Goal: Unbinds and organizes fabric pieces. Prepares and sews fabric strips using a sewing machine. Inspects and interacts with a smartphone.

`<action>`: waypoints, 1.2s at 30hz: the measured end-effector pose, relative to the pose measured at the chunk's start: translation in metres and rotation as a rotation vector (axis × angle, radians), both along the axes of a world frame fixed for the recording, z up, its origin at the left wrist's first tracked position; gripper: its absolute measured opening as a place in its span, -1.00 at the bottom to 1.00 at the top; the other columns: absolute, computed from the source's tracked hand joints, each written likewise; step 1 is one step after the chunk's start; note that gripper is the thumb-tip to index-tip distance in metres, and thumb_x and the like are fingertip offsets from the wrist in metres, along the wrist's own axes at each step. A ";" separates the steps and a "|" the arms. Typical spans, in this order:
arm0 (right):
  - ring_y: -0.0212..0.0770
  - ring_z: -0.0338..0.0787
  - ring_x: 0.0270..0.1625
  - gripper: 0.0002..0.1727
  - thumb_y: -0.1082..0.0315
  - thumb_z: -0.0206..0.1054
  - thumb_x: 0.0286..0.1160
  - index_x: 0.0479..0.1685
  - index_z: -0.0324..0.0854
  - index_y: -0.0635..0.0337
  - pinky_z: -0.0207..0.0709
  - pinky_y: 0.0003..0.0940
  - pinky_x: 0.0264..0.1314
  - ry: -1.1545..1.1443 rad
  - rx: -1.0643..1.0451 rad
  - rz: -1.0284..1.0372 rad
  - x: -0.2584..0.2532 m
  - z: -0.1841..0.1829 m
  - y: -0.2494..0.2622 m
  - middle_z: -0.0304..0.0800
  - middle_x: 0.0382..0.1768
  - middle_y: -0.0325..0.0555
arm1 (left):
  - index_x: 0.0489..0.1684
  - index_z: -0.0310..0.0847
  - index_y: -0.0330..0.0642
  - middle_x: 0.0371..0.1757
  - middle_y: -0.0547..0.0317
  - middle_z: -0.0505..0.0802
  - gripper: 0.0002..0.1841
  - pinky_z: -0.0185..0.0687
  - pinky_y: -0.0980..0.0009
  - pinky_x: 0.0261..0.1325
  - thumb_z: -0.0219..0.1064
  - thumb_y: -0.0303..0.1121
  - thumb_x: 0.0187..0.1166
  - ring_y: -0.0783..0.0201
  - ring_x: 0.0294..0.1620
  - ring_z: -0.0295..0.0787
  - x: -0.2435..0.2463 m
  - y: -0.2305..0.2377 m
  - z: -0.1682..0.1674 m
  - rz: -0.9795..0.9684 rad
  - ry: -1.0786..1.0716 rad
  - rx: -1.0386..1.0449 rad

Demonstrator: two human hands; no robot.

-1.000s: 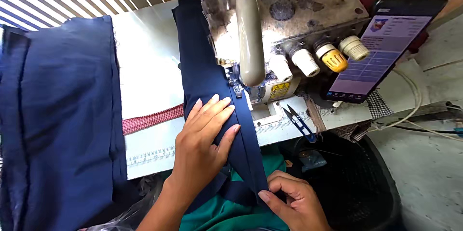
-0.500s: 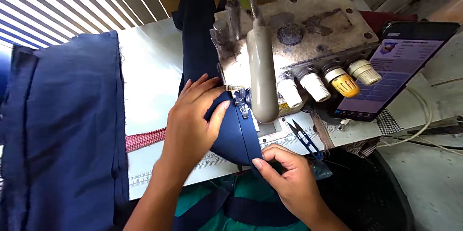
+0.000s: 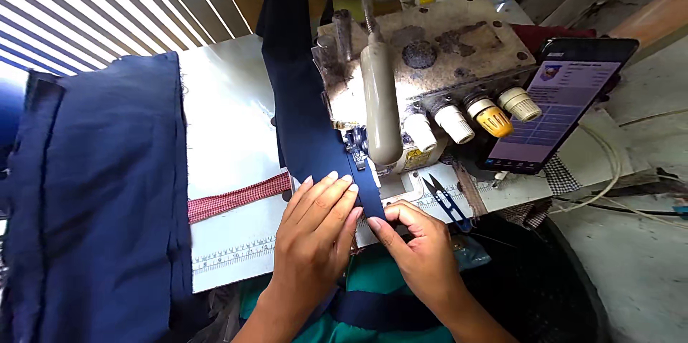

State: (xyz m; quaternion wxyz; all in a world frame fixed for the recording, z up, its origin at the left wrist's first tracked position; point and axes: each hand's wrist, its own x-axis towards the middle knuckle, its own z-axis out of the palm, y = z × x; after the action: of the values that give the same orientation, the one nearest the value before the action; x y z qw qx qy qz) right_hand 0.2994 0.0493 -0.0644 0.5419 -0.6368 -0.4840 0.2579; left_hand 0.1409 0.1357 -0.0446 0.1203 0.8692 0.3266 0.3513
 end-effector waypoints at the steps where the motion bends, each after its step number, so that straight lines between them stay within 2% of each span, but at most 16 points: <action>1: -0.54 0.81 -0.19 -0.80 0.24 0.42 0.55 -0.35 0.82 0.16 0.71 -0.70 -0.16 -0.013 0.009 -0.002 0.000 0.002 -0.001 0.86 -0.26 -0.27 | 0.15 0.87 -0.13 0.26 0.12 0.90 -0.71 0.54 0.02 0.61 0.29 -0.23 0.72 0.12 0.44 0.76 0.000 0.001 0.000 -0.002 0.002 -0.008; 7: -0.56 0.79 -0.22 -0.76 0.29 0.37 0.58 -0.42 0.82 0.17 0.65 -0.72 -0.18 -0.045 0.018 -0.008 0.001 0.007 0.001 0.85 -0.32 -0.27 | 0.12 0.88 -0.12 0.25 0.14 0.91 -0.72 0.51 0.01 0.63 0.28 -0.25 0.72 0.15 0.43 0.76 0.002 0.006 0.001 0.000 -0.002 -0.012; 15: -0.61 0.76 -0.41 -0.85 0.29 0.47 0.50 -0.34 0.82 0.17 0.64 -0.73 -0.36 0.007 0.025 -0.046 -0.001 0.006 0.020 0.83 -0.45 -0.34 | 0.10 0.88 -0.14 0.25 0.15 0.90 -0.72 0.48 0.01 0.66 0.30 -0.23 0.71 0.16 0.48 0.72 0.007 0.023 -0.001 0.026 0.001 0.012; 20: -0.63 0.70 -0.52 -0.83 0.24 0.52 0.45 -0.37 0.82 0.14 0.57 -0.74 -0.47 0.008 0.003 -0.090 -0.004 0.007 0.025 0.79 -0.55 -0.38 | 0.09 0.86 -0.15 0.32 0.18 0.87 -0.73 0.41 0.02 0.70 0.28 -0.26 0.69 0.20 0.53 0.67 0.010 0.037 -0.001 0.023 -0.004 0.009; 23: -0.60 0.71 -0.50 -0.84 0.27 0.52 0.45 -0.37 0.82 0.16 0.59 -0.72 -0.45 0.029 0.024 -0.082 -0.006 0.005 0.025 0.80 -0.53 -0.35 | 0.20 0.82 -0.14 0.42 0.19 0.81 -0.69 0.28 -0.04 0.78 0.22 -0.27 0.72 0.21 0.63 0.57 0.007 0.041 -0.001 -0.002 -0.011 -0.029; 25: -0.58 0.76 -0.44 -0.86 0.30 0.51 0.46 -0.35 0.82 0.18 0.65 -0.69 -0.38 0.035 0.043 -0.053 -0.006 0.002 0.025 0.84 -0.48 -0.32 | 0.23 0.81 -0.13 0.51 0.15 0.75 -0.68 0.19 -0.11 0.82 0.21 -0.27 0.72 0.10 0.72 0.44 -0.002 0.033 -0.004 0.017 -0.032 -0.022; 27: -0.57 0.81 -0.35 -0.86 0.32 0.50 0.48 -0.30 0.84 0.20 0.71 -0.67 -0.26 -0.010 0.049 0.001 -0.003 -0.003 0.021 0.89 -0.40 -0.29 | 0.19 0.82 -0.15 0.42 0.03 0.80 -0.70 0.40 -0.07 0.70 0.25 -0.26 0.72 0.00 0.62 0.57 -0.019 0.014 -0.006 0.069 -0.109 0.004; 28: -0.57 0.83 -0.28 -0.86 0.30 0.48 0.49 -0.28 0.85 0.19 0.72 -0.67 -0.18 -0.065 0.049 0.026 0.000 -0.006 0.016 0.90 -0.34 -0.29 | 0.14 0.82 -0.13 0.25 0.05 0.86 -0.73 0.55 0.08 0.52 0.27 -0.25 0.71 0.08 0.44 0.70 -0.030 0.001 -0.007 0.097 -0.150 -0.002; 30: -0.51 0.87 -0.08 -0.84 0.29 0.46 0.52 -0.19 0.88 0.18 0.76 -0.60 0.02 -0.187 0.082 0.028 0.013 -0.008 0.000 0.94 -0.17 -0.24 | 0.06 0.80 -0.05 -0.04 0.20 0.84 -0.77 0.66 0.45 0.16 0.25 -0.22 0.71 0.38 0.08 0.76 -0.052 -0.030 -0.010 0.109 -0.182 -0.104; 31: -0.44 0.88 0.01 -0.83 0.30 0.44 0.55 -0.13 0.88 0.19 0.78 -0.52 0.11 -0.227 0.115 -0.006 0.023 -0.008 -0.011 0.94 -0.09 -0.20 | 0.00 0.79 -0.05 -0.14 0.26 0.84 -0.77 0.69 0.57 0.03 0.22 -0.20 0.74 0.50 -0.06 0.77 -0.062 -0.045 -0.015 0.086 -0.167 -0.183; 32: -0.38 0.88 0.06 -0.82 0.32 0.42 0.57 -0.08 0.87 0.20 0.80 -0.46 0.14 -0.262 0.143 -0.071 0.034 -0.008 -0.022 0.93 -0.03 -0.17 | -0.07 0.80 -0.07 -0.21 0.26 0.86 -0.73 0.72 0.58 -0.06 0.20 -0.17 0.76 0.52 -0.15 0.79 -0.072 -0.058 -0.023 0.053 -0.118 -0.279; 33: -0.37 0.86 0.07 -0.80 0.32 0.40 0.57 -0.02 0.84 0.23 0.80 -0.46 0.13 -0.293 0.162 -0.168 0.048 -0.009 -0.033 0.90 0.01 -0.14 | -0.11 0.84 -0.10 -0.22 0.22 0.89 -0.68 0.77 0.48 -0.10 0.18 -0.14 0.77 0.45 -0.19 0.83 -0.081 -0.070 -0.033 0.031 -0.019 -0.382; 34: -0.35 0.83 0.08 -0.74 0.33 0.39 0.57 0.08 0.79 0.29 0.78 -0.44 0.11 -0.317 0.169 -0.283 0.062 -0.011 -0.043 0.84 0.07 -0.07 | -0.09 0.88 -0.13 -0.16 0.13 0.93 -0.62 0.82 0.28 -0.03 0.17 -0.09 0.77 0.28 -0.11 0.89 -0.090 -0.081 -0.046 0.025 0.132 -0.486; 35: -0.27 0.79 0.15 -0.64 0.33 0.39 0.56 0.22 0.70 0.39 0.75 -0.38 0.15 -0.338 0.160 -0.398 0.078 -0.013 -0.050 0.76 0.18 0.06 | 0.00 0.88 -0.17 0.00 0.01 0.94 -0.56 0.79 0.03 0.18 0.15 -0.05 0.76 0.06 0.09 0.89 -0.099 -0.090 -0.062 0.022 0.300 -0.599; 36: -0.16 0.74 0.27 -0.50 0.32 0.39 0.56 0.39 0.53 0.49 0.71 -0.32 0.23 -0.334 0.143 -0.493 0.094 -0.015 -0.054 0.65 0.31 0.21 | 0.12 0.85 -0.23 0.16 -0.10 0.90 -0.52 0.63 -0.15 0.39 0.14 -0.01 0.77 -0.11 0.30 0.80 -0.107 -0.098 -0.080 0.018 0.450 -0.688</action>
State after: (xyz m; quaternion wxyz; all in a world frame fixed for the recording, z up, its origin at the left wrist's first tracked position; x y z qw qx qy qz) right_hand 0.3937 -0.0043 -0.0790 0.5447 -0.7288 -0.4142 -0.0243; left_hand 0.0337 0.0375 -0.1249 0.3266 0.8305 0.4506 0.0235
